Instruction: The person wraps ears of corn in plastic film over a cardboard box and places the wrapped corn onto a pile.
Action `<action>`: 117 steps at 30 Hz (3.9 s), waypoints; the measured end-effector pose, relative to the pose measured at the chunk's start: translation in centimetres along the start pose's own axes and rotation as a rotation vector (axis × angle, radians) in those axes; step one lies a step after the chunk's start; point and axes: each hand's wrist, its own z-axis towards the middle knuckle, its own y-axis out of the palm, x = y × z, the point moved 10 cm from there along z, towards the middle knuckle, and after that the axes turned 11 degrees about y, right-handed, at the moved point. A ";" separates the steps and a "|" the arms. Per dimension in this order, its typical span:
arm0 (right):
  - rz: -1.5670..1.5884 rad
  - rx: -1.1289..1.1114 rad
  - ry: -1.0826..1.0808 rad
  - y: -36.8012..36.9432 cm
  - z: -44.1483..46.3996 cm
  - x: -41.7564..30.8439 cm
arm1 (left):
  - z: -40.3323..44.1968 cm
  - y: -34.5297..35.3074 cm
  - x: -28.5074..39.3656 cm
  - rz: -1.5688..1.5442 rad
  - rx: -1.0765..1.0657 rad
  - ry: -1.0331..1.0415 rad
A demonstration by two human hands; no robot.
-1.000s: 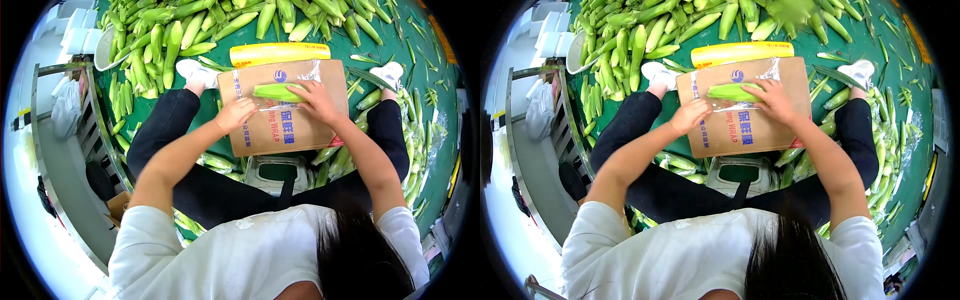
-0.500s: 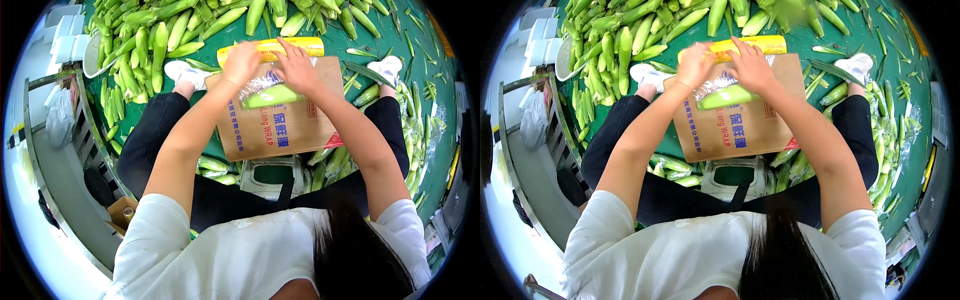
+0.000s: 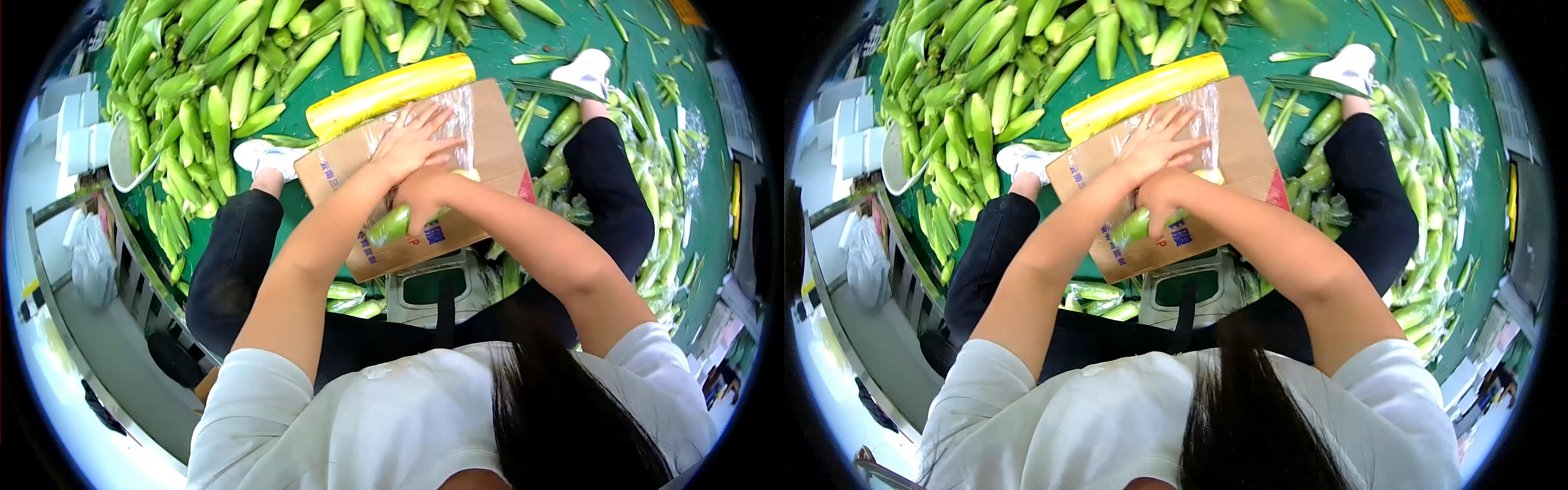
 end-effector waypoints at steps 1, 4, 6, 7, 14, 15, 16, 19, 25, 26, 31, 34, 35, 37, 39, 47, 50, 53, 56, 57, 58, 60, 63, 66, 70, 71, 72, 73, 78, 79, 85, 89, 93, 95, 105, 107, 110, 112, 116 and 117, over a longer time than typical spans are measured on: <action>-0.011 -0.182 -0.067 2.5 0.7 -0.5 | -0.2 -0.1 1.4 -0.008 -0.023 0.020; -0.026 -0.493 -0.336 11.6 -4.1 -6.8 | -0.3 0.6 2.3 0.061 -0.048 0.074; 0.104 -0.553 -0.245 14.8 -8.6 -7.4 | -0.3 -0.2 2.7 0.049 0.019 0.025; 0.263 -0.503 -0.205 15.0 -10.3 -6.6 | -0.4 -0.2 3.3 0.057 0.032 -0.003; 1.890 0.067 -0.564 11.6 -25.4 -1.1 | -2.8 4.9 16.8 0.045 -0.105 0.000; 2.066 0.122 -0.507 12.8 -25.7 0.9 | -2.8 5.4 20.7 -0.038 -0.245 0.126; 2.240 0.185 -0.445 14.5 -25.7 3.1 | -2.8 5.4 24.5 -0.115 -0.383 0.256; 2.295 0.195 -0.308 18.4 -25.6 5.6 | -2.5 -4.4 24.2 -0.459 0.195 -0.059; 1.668 -0.049 -0.213 15.5 -28.3 0.2 | 5.7 -12.3 26.3 -0.164 -0.183 0.315; 1.535 0.131 -0.164 14.9 -28.8 1.7 | 7.0 -12.4 26.0 -0.342 -0.195 0.300; 1.180 1.028 0.669 15.9 -43.5 10.6 | 6.8 -9.7 10.7 -0.686 0.187 -0.341; 1.099 1.376 1.290 28.4 -50.8 19.5 | 3.0 -6.8 5.7 -0.161 0.446 -0.406; 0.865 1.408 1.420 29.3 -52.1 21.5 | 3.2 -4.7 6.6 -0.016 0.438 -0.366; 0.406 1.580 1.480 21.4 -52.9 22.1 | 6.1 2.0 13.0 -0.105 0.127 -0.192; 0.371 1.701 1.190 9.2 -48.7 23.4 | 8.7 3.5 20.1 -0.461 0.044 0.067; 0.238 1.608 0.589 -17.6 -10.0 54.5 | 4.7 4.8 18.0 -1.096 0.293 -0.281; 0.142 1.182 1.162 -19.8 -4.0 57.0 | 0.9 -2.5 11.4 -0.875 0.324 -0.154; 0.450 0.992 1.030 -17.8 -1.8 59.8 | -6.5 -4.4 6.7 -0.496 0.369 -0.176; 1.198 0.916 0.681 -12.1 -3.2 57.4 | -12.3 -4.6 2.6 -0.202 0.208 -0.277; 1.793 0.780 0.373 -8.8 -4.3 52.8 | -13.1 -4.5 2.3 -0.159 0.175 -0.262; 2.096 0.859 0.348 -6.9 -6.9 47.6 | -13.7 -4.5 2.3 -0.113 0.142 -0.243; 1.920 0.848 0.291 -1.7 -10.7 41.7 | -14.6 -4.0 2.1 -0.072 0.102 -0.224; 1.344 1.049 0.216 -1.0 -16.5 26.8 | -14.0 -4.6 2.7 -0.019 0.154 -0.187; 0.762 1.087 0.119 -4.4 -16.3 15.6 | -14.5 -5.1 5.9 0.023 0.113 -0.029; 0.265 1.032 0.092 -6.2 -11.8 9.2 | -16.7 -4.2 6.9 -0.007 -0.010 -0.016; 0.161 1.098 0.088 -5.7 -11.1 9.1 | -17.2 -3.4 6.5 0.018 -0.126 -0.033; 0.054 1.158 0.084 -5.3 -11.1 8.6 | -16.6 -5.3 6.5 0.014 -0.059 -0.083; -0.056 1.197 0.160 -5.0 -11.8 8.5 | -15.6 -8.0 7.0 0.006 0.012 -0.136; 0.589 1.377 0.772 2.2 -17.4 14.1 | -10.5 -10.8 4.5 0.000 0.376 -0.353; 0.628 1.305 0.844 3.0 -17.0 13.1 | -9.7 -8.2 4.1 -0.023 0.250 -0.352; 1.476 0.875 0.598 9.3 -13.2 17.2 | -9.9 -4.6 2.2 -0.014 0.184 -0.379; 1.487 1.194 0.050 2.3 -17.1 13.9 | -9.5 -5.0 1.5 -0.048 0.181 -0.251; 0.600 1.248 -0.028 -4.2 -9.0 7.1 | -9.2 -5.8 2.6 -0.008 0.219 -0.177; 0.383 1.279 -0.036 -5.5 -7.4 5.7 | -11.2 -8.0 3.7 0.074 0.321 -0.166; 0.047 1.194 -0.031 -5.9 -7.3 3.7 | -17.5 -4.3 3.7 0.044 0.175 -0.412; 0.032 1.167 -0.063 -5.2 -8.0 4.1 | -18.4 -4.9 4.9 -0.053 0.162 -0.236; 0.033 1.016 -0.087 -2.0 -9.6 4.3 | -19.2 -7.0 7.5 -0.254 0.140 -0.108; 0.044 0.898 -0.073 0.1 -9.8 4.0 | -18.3 -7.6 8.7 -0.374 0.077 -0.044; 0.123 0.862 0.030 2.5 -10.9 2.6 | -15.5 -1.7 6.7 -0.596 0.079 -0.215; -0.010 1.030 0.090 0.9 -10.5 2.9 | -15.1 0.1 5.0 -0.447 -0.071 -0.301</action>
